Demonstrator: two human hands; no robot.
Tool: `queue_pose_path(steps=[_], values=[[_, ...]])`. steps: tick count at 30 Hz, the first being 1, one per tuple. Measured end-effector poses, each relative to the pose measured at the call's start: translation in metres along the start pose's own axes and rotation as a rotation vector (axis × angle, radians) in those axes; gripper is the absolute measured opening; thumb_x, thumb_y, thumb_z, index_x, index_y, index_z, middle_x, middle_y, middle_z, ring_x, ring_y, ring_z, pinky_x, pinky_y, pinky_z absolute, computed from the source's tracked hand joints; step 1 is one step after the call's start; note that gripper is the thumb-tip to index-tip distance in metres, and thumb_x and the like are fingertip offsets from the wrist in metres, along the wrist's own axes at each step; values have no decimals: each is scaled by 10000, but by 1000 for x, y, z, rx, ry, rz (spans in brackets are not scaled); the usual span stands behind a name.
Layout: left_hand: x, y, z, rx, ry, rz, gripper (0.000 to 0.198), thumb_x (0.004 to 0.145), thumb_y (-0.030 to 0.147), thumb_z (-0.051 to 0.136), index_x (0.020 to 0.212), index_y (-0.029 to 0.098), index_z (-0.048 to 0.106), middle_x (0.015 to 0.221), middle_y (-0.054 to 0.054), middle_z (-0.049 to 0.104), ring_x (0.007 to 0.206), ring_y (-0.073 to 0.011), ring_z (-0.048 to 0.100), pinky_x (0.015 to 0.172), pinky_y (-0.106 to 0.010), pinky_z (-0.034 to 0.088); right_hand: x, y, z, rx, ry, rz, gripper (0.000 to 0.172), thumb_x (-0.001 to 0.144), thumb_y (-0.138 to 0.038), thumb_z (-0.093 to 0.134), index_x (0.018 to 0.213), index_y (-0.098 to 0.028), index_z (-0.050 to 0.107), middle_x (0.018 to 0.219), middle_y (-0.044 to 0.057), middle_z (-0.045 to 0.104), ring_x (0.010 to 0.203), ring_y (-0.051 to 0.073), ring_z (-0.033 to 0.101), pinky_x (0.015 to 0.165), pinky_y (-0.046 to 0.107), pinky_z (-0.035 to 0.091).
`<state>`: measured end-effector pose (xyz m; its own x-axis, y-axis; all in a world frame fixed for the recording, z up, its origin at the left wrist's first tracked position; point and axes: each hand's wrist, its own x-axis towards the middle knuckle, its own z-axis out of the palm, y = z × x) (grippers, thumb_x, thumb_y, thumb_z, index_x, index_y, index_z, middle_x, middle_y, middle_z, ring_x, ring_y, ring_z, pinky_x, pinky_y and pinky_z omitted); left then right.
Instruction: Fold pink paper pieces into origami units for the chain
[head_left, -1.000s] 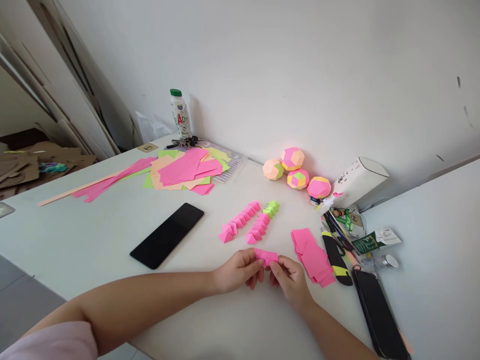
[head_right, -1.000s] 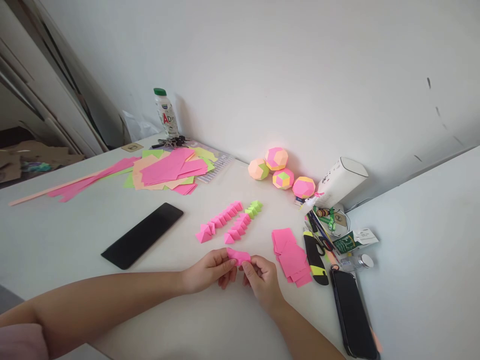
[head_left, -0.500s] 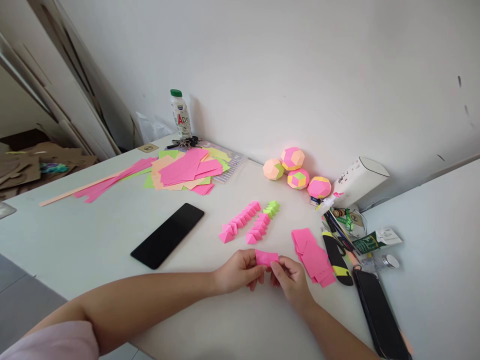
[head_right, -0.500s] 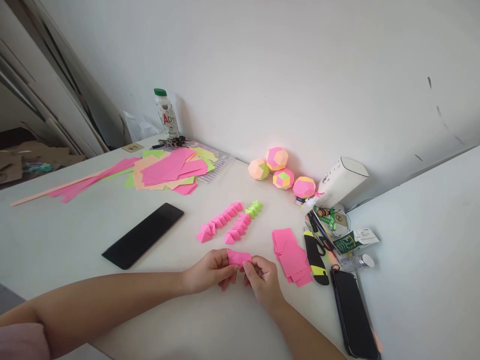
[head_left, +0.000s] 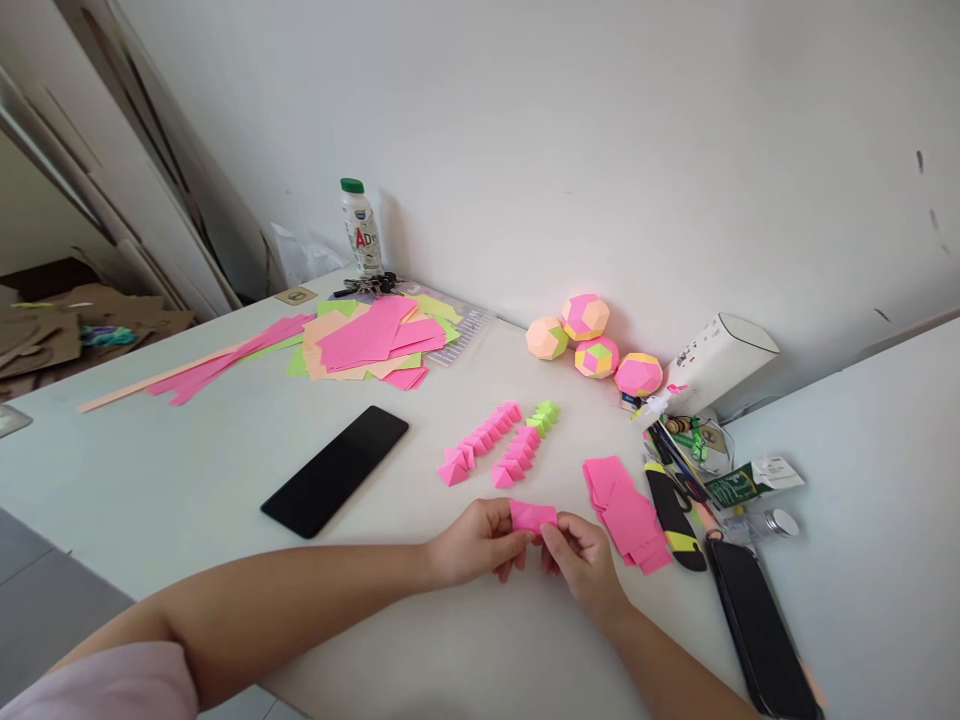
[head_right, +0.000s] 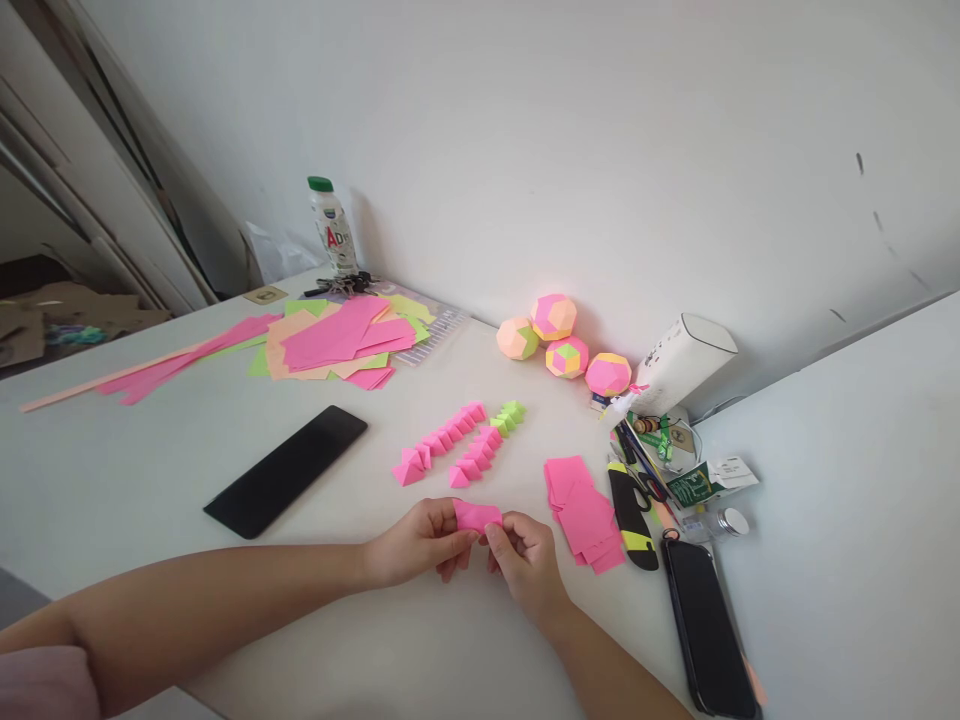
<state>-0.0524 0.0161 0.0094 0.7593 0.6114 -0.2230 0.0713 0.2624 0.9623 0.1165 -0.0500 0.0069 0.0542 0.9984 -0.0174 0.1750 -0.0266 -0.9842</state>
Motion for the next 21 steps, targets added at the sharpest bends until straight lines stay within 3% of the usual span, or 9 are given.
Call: queue_pose_path(steps=[13, 21], values=[[4, -4, -1, -73, -48, 68, 325, 784, 432, 610, 906, 135, 557, 649, 22, 564, 480, -76, 507, 491, -229, 446, 0, -1, 0, 2, 26, -1, 277, 864, -345, 552, 665, -155, 590, 504, -19, 538, 460, 112, 488, 455, 219, 382], [3, -3, -3, -86, -84, 90, 306, 796, 429, 599, 874, 137, 545, 685, 13, 567, 501, -71, 503, 504, -226, 444, 1, -2, 0, -2, 29, 8, 276, 870, -340, 546, 673, -155, 604, 504, -20, 540, 457, 111, 489, 454, 218, 386]])
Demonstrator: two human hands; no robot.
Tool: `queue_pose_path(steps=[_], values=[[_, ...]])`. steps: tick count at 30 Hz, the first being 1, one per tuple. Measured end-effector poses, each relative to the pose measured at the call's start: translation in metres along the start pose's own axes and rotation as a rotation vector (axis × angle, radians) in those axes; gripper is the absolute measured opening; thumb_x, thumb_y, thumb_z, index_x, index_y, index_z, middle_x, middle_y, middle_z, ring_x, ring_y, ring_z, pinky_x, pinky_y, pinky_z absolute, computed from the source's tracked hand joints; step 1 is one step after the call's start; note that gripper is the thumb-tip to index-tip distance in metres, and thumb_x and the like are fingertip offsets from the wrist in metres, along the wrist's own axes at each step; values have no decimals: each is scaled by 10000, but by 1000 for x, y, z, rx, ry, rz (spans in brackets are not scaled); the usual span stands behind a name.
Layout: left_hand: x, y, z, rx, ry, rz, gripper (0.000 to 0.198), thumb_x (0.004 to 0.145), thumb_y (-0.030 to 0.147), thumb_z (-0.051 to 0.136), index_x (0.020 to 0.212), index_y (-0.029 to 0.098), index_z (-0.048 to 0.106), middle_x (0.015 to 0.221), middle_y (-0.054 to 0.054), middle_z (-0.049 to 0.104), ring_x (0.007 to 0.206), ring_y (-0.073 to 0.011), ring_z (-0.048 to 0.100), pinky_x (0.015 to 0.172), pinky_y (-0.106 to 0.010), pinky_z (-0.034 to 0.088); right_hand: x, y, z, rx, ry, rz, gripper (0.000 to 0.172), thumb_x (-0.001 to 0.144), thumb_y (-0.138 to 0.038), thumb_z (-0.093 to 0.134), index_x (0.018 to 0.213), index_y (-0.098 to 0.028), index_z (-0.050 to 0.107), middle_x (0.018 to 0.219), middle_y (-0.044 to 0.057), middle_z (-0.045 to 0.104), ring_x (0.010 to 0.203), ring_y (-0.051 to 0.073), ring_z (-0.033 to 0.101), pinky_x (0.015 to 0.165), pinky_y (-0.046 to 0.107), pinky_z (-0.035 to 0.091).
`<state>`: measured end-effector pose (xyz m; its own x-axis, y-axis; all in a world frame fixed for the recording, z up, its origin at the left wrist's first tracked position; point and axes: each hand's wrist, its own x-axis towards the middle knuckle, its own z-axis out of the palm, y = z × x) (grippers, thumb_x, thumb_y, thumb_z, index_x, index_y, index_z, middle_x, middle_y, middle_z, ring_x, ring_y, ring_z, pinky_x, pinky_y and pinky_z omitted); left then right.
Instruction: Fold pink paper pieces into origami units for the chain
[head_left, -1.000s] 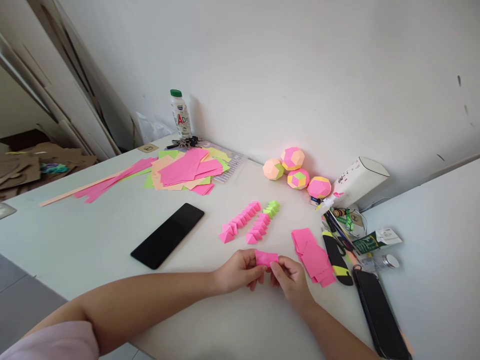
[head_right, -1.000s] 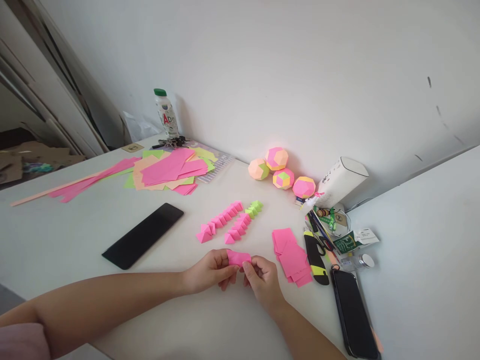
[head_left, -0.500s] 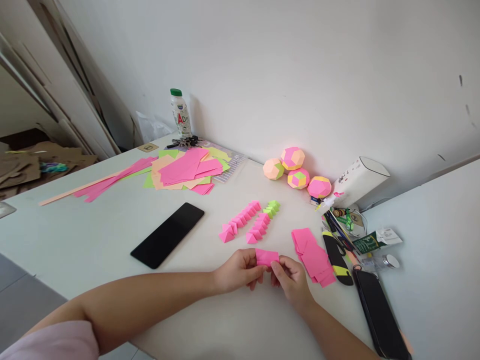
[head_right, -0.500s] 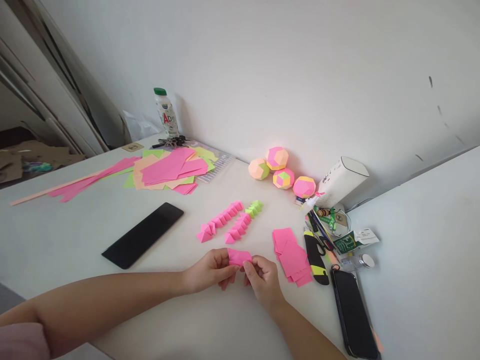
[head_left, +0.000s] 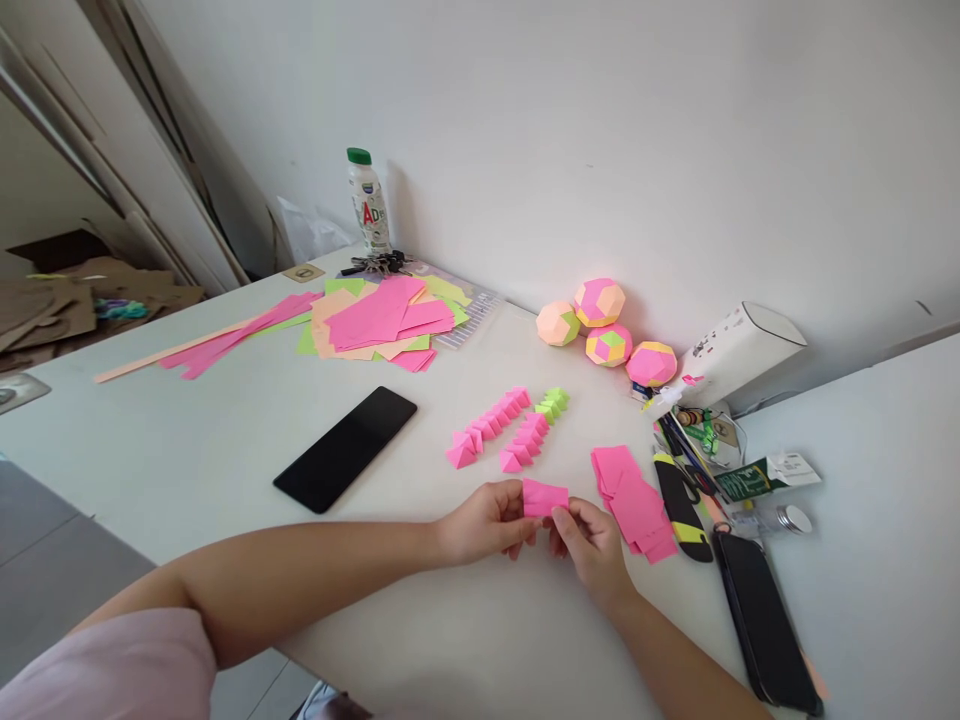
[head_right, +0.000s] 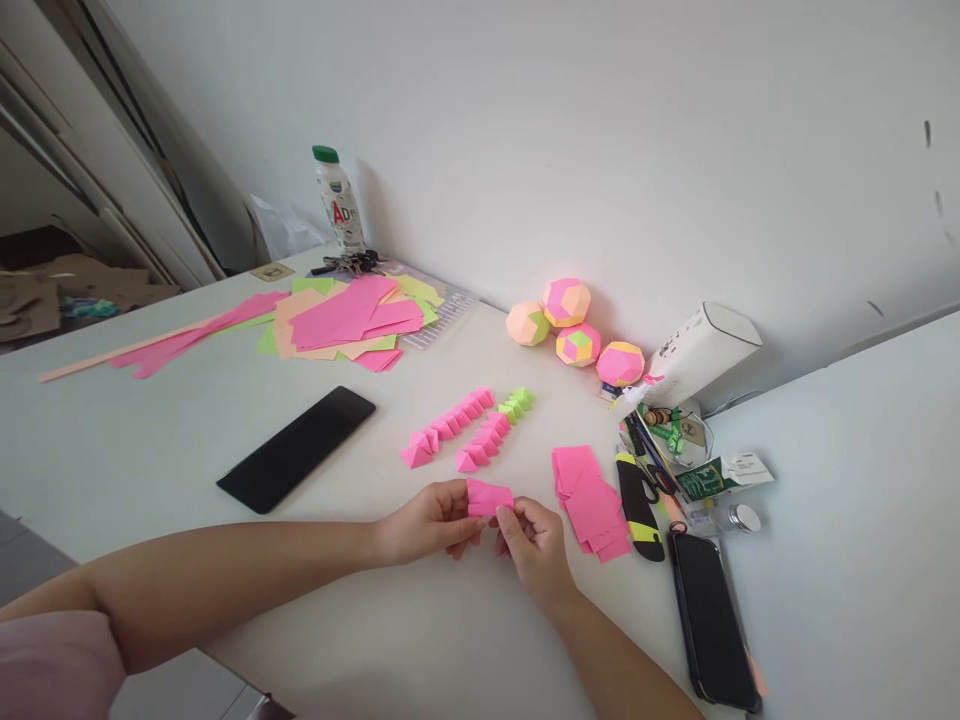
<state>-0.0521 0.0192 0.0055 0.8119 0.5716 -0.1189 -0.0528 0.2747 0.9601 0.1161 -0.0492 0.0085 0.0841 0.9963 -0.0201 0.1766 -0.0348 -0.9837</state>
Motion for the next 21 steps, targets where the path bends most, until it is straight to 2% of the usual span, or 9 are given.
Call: queue_pose_path(steps=[21], values=[[-1, 1, 0, 34, 49, -46, 338, 778, 480, 598, 807, 147, 543, 654, 2, 602, 477, -91, 536, 478, -231, 444, -2, 1, -2, -4, -20, -23, 273, 877, -349, 536, 697, -158, 608, 515, -21, 537, 462, 115, 490, 458, 223, 390]])
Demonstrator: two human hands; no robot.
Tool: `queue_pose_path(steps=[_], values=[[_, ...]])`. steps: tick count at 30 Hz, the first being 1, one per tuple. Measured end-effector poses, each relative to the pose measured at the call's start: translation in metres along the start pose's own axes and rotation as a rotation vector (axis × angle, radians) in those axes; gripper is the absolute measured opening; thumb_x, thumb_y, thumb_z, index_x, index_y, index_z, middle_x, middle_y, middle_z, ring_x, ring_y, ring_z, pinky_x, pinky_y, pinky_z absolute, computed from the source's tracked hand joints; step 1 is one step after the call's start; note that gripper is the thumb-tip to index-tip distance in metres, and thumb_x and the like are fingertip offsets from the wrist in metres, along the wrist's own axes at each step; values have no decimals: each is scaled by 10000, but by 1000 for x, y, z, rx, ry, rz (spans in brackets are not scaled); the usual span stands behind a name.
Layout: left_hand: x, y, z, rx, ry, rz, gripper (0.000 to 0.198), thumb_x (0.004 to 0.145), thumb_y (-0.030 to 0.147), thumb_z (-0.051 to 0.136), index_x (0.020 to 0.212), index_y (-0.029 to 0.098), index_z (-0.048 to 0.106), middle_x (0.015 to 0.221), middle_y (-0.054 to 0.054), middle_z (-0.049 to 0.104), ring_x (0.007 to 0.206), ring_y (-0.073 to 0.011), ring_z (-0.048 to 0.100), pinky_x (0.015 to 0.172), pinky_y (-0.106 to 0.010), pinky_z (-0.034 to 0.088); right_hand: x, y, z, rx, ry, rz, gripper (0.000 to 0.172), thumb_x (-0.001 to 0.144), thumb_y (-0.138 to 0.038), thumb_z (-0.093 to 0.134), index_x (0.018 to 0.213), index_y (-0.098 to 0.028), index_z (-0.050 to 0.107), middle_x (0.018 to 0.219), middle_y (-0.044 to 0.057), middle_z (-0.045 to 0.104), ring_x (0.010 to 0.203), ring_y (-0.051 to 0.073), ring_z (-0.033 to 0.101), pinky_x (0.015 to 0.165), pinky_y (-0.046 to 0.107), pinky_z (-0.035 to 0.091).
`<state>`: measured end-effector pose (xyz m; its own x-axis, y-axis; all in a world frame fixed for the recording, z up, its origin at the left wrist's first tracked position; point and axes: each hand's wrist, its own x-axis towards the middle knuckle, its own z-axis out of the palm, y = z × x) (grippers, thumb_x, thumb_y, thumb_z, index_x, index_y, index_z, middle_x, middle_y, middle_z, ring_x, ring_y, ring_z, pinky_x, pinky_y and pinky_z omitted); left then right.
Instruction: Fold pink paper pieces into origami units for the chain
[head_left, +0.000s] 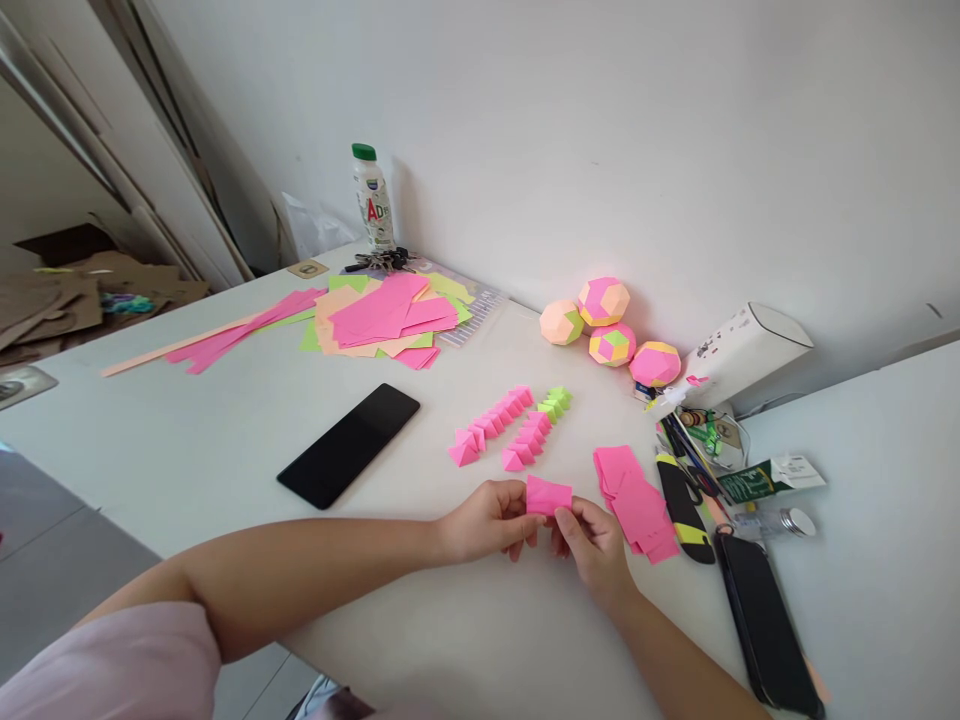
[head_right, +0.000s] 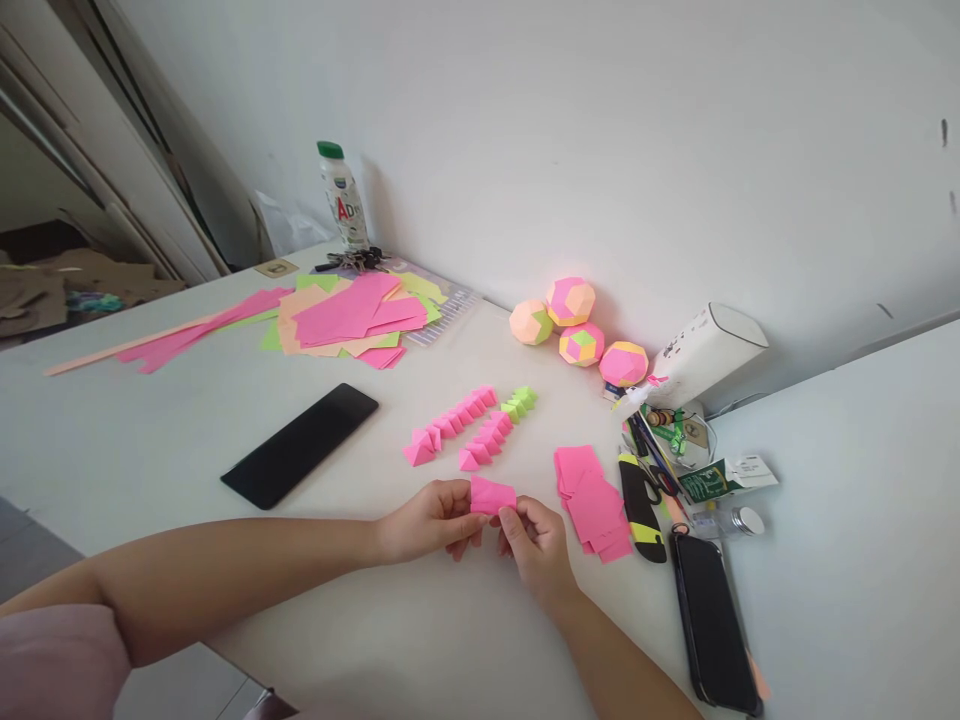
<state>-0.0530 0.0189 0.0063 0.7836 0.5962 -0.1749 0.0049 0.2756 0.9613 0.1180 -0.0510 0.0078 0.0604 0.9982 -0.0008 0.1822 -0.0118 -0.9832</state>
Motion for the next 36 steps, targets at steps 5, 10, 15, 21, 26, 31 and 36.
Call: queue_pose_path(steps=[5, 10, 15, 21, 26, 31, 36], values=[[-1, -1, 0, 22, 14, -7, 345, 797, 492, 566, 783, 149, 534, 647, -5, 615, 460, -89, 537, 457, -218, 431, 0, -1, 0, -3, 2, -1, 280, 877, -363, 532, 713, -154, 622, 513, -20, 533, 462, 116, 488, 458, 228, 390], [0, 0, 0, 16, 11, -5, 354, 797, 493, 566, 796, 139, 543, 650, -8, 606, 472, -87, 537, 470, -217, 440, 1, -1, 1, -6, 7, 7, 281, 871, -367, 537, 706, -157, 621, 518, -18, 537, 466, 119, 491, 459, 230, 396], [0, 4, 1, 26, -14, 3, 355, 797, 488, 568, 823, 134, 572, 664, -3, 594, 485, -87, 539, 472, -213, 431, 1, 0, 1, -28, 4, 1, 290, 863, -380, 542, 680, -165, 607, 523, -14, 536, 463, 124, 488, 456, 237, 407], [0, 4, 1, 50, 5, -7, 361, 807, 497, 543, 799, 137, 568, 627, 10, 582, 454, -81, 515, 444, -206, 402, 0, -2, 2, -45, 13, 11, 291, 857, -370, 545, 666, -160, 612, 507, -13, 542, 454, 124, 493, 450, 233, 400], [0, 3, 1, 61, -6, -20, 349, 814, 489, 532, 804, 140, 556, 618, 14, 583, 446, -79, 512, 435, -198, 375, -1, -3, 2, -35, 24, 14, 299, 854, -369, 549, 657, -155, 617, 494, -17, 535, 448, 117, 484, 448, 226, 390], [0, 4, 3, 61, 5, -10, 335, 807, 478, 541, 772, 145, 536, 605, 18, 577, 438, -77, 505, 435, -196, 373, 0, -2, 2, -21, 7, 29, 310, 850, -396, 554, 661, -156, 607, 512, -16, 537, 467, 119, 489, 464, 225, 401], [0, 5, 5, 77, -1, 5, 331, 790, 470, 561, 763, 142, 538, 600, 22, 561, 436, -75, 497, 431, -194, 379, 2, -7, 5, -2, -63, 5, 245, 821, -379, 573, 726, -158, 617, 555, -5, 572, 482, 124, 482, 466, 231, 407]])
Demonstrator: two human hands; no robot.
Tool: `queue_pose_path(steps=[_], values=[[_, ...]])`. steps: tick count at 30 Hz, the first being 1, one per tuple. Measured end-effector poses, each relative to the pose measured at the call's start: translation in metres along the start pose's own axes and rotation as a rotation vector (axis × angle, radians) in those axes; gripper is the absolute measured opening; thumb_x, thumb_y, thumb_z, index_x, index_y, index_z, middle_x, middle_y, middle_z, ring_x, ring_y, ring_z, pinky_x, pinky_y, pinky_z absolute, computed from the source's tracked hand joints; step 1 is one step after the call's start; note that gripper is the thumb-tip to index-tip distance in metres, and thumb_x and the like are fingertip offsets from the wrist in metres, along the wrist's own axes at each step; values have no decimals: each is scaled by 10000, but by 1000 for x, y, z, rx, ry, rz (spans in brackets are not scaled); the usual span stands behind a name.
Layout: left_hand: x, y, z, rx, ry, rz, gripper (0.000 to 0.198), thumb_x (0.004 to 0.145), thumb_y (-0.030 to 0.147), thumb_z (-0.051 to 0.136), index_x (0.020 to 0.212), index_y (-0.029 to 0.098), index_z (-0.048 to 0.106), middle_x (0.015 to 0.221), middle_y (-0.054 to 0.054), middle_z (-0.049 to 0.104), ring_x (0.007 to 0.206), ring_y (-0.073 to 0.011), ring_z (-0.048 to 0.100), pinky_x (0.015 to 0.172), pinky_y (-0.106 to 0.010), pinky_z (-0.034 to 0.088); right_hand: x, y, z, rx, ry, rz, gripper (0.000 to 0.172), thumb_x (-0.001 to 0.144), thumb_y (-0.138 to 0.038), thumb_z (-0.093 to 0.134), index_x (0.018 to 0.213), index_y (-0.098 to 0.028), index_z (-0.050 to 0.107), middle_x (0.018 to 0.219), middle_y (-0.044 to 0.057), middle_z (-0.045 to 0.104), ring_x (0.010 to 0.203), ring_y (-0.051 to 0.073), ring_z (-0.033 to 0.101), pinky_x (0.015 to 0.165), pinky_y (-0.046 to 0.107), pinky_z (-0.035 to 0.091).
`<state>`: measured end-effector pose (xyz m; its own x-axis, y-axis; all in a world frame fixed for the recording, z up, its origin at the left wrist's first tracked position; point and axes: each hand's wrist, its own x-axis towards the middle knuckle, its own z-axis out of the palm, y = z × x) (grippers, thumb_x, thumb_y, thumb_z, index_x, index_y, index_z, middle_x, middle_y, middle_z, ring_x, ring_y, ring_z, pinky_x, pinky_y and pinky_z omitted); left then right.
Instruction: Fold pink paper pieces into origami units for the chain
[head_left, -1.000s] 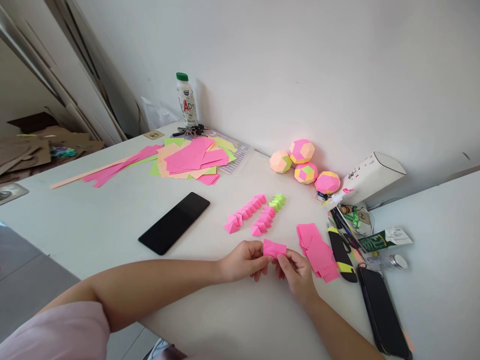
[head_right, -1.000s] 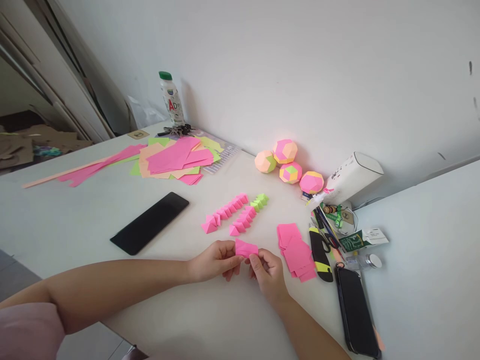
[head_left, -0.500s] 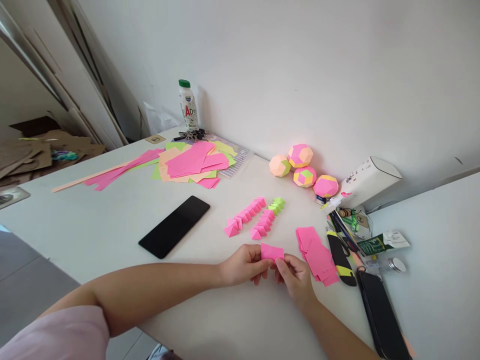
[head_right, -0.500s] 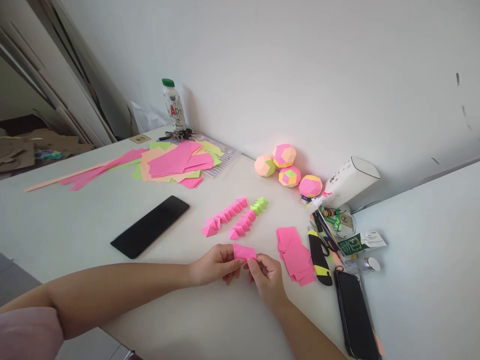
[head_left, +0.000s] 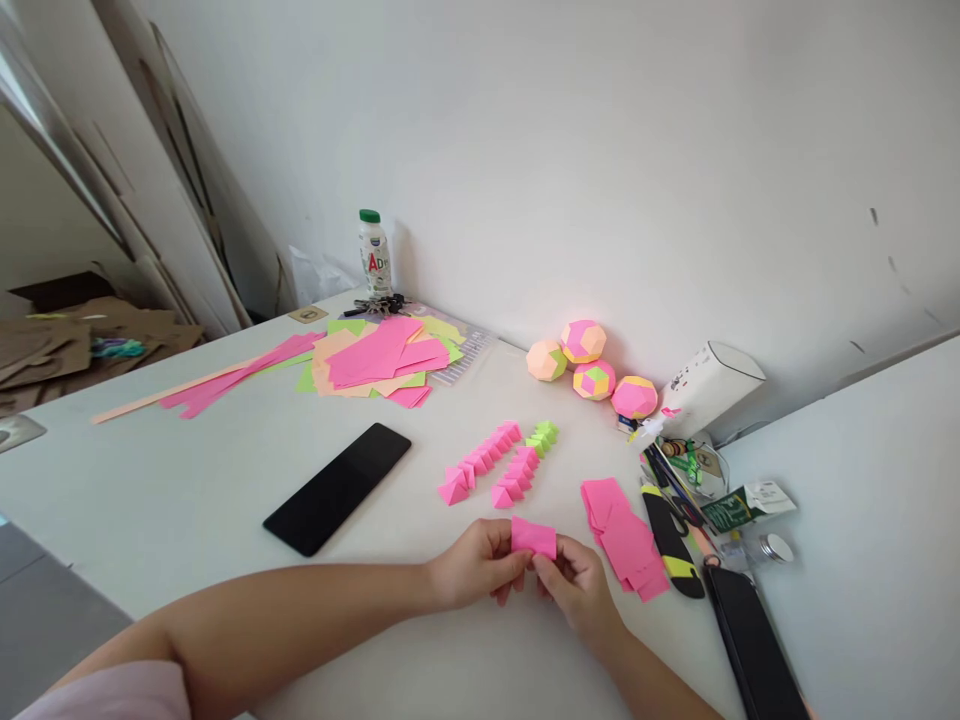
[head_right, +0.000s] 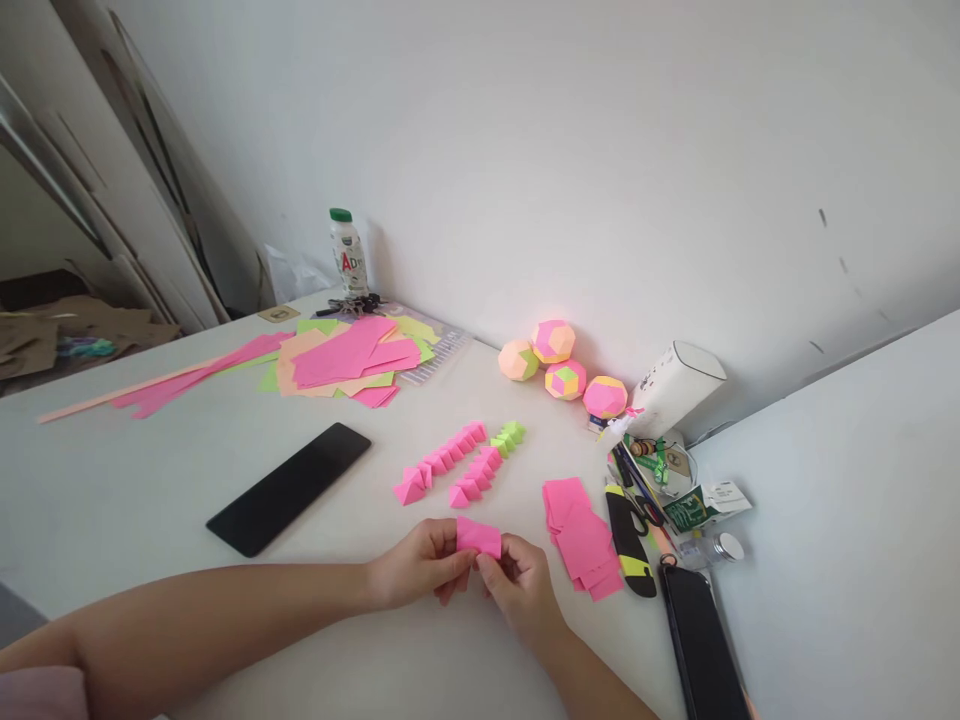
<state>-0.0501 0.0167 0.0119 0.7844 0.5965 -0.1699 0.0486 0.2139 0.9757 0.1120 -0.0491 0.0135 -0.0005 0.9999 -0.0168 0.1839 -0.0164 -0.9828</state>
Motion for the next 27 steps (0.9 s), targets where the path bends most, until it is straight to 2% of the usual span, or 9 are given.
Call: queue_pose_path(steps=[7, 12, 16, 20, 25, 27], values=[[-1, -1, 3, 61, -26, 30, 207, 769, 343, 595, 741, 140, 562, 575, 32, 543, 437, -70, 468, 431, -192, 391, 0, -8, 4, 35, -32, -36, 78, 726, -193, 555, 658, -172, 587, 531, -19, 542, 491, 132, 485, 480, 237, 400], [1, -3, 2, 43, -32, 39, 146, 755, 284, 588, 742, 140, 565, 516, 42, 527, 395, -66, 452, 407, -183, 362, 0, -1, 2, 92, 0, 24, 28, 674, -187, 565, 673, -163, 578, 544, -30, 514, 463, 112, 451, 458, 229, 381], [3, -4, 0, -5, -39, 58, 240, 773, 371, 583, 779, 131, 572, 485, 39, 523, 361, -63, 433, 385, -179, 340, 0, 7, -3, 191, 3, 42, 124, 697, -257, 594, 650, -172, 517, 555, -26, 523, 450, 103, 457, 457, 224, 372], [3, -7, -1, -36, -16, 46, 349, 766, 471, 586, 811, 125, 577, 468, 35, 524, 342, -66, 423, 374, -190, 356, 1, 12, -6, 299, 16, -22, 271, 769, -403, 570, 655, -199, 434, 559, -28, 518, 432, 105, 458, 438, 217, 343], [4, -8, 0, -7, -72, 65, 338, 792, 463, 566, 809, 128, 609, 544, 13, 554, 375, -62, 442, 385, -184, 359, 1, 7, -3, 204, -2, -2, 285, 791, -461, 597, 818, -192, 504, 583, -42, 505, 469, 112, 473, 463, 214, 362], [4, -5, 1, 13, -80, 65, 318, 803, 441, 560, 791, 128, 616, 555, 12, 556, 385, -59, 444, 397, -183, 358, 0, 3, -2, 147, -50, -5, 278, 775, -441, 628, 804, -176, 549, 610, -31, 513, 498, 112, 476, 483, 216, 378]])
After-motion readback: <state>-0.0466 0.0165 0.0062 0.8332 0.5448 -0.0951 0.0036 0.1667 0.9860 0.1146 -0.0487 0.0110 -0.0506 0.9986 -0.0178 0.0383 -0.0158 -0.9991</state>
